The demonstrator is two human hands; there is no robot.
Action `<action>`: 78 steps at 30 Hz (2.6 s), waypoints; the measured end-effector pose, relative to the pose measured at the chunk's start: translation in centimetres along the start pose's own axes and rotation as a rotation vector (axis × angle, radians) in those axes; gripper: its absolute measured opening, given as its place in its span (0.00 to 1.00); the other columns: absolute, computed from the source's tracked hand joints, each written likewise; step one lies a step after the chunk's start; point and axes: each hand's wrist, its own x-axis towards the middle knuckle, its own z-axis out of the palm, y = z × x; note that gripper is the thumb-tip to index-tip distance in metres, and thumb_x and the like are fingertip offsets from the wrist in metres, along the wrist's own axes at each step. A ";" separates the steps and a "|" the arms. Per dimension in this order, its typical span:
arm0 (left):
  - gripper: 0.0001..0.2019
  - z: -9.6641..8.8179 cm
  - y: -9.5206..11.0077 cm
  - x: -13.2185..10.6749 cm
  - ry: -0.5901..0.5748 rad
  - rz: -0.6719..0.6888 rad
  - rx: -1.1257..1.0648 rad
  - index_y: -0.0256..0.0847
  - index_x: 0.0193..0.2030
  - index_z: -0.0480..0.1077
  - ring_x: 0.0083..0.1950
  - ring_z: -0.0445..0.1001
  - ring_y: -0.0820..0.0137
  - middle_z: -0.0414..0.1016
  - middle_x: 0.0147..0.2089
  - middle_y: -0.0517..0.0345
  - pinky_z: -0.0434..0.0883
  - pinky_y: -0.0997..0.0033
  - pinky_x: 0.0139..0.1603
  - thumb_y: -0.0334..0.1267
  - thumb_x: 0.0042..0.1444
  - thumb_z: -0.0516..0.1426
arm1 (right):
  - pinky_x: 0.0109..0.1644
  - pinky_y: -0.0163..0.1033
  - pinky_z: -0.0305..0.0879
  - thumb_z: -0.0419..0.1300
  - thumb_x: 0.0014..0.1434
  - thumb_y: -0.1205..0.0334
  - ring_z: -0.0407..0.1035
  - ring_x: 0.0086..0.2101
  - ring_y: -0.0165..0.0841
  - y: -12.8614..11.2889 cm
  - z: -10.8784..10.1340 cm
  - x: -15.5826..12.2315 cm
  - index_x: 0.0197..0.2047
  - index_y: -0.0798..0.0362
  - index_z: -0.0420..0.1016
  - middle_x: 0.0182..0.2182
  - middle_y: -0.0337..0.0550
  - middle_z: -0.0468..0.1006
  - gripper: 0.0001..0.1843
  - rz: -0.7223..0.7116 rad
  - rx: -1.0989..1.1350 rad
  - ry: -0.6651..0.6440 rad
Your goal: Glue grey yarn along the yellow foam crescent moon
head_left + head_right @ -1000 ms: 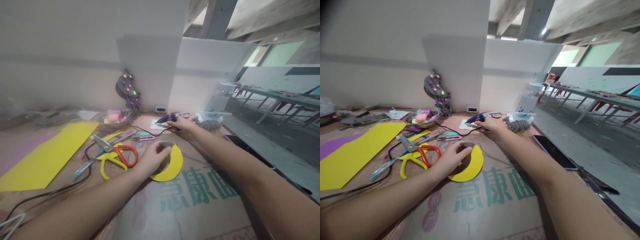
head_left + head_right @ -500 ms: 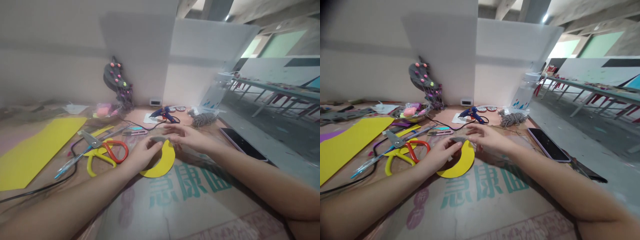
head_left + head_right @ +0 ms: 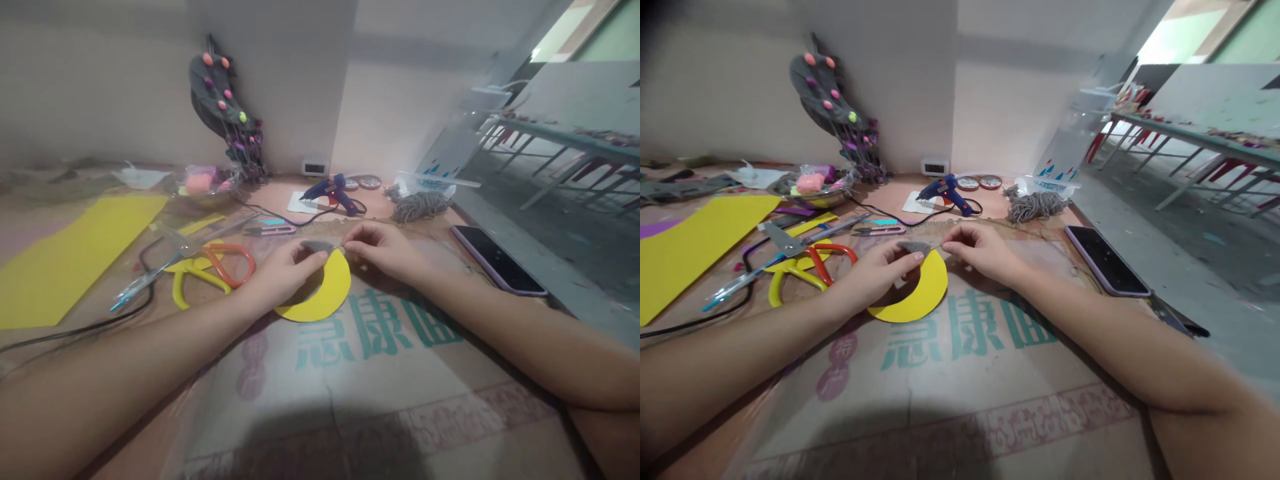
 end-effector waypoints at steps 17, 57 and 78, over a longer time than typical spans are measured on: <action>0.13 -0.1 0.1 -0.2 -0.128 0.022 0.127 0.37 0.43 0.72 0.29 0.67 0.72 0.71 0.26 0.62 0.64 0.71 0.33 0.44 0.57 0.57 | 0.29 0.35 0.61 0.60 0.58 0.56 0.65 0.27 0.30 0.4 1.5 0.0 0.34 0.53 0.72 0.25 0.36 0.70 0.09 -0.082 -0.073 0.159; 0.22 -0.3 1.0 -0.5 0.036 0.023 -0.090 0.39 0.30 0.68 0.32 0.66 0.72 0.68 0.30 0.60 0.66 0.74 0.34 0.58 0.59 0.53 | 0.33 0.37 0.62 0.53 0.61 0.71 0.65 0.31 0.33 0.3 -0.5 -0.9 0.35 0.49 0.68 0.30 0.43 0.73 0.07 -0.893 -0.844 0.126; 0.14 -0.6 1.2 -0.3 0.119 0.051 0.101 0.40 0.38 0.73 0.30 0.66 0.72 0.70 0.29 0.62 0.59 0.74 0.31 0.49 0.62 0.55 | 0.40 0.40 0.64 0.55 0.62 0.42 0.68 0.35 0.36 0.5 -0.7 0.2 0.35 0.52 0.71 0.32 0.42 0.73 0.20 -0.177 -0.170 0.350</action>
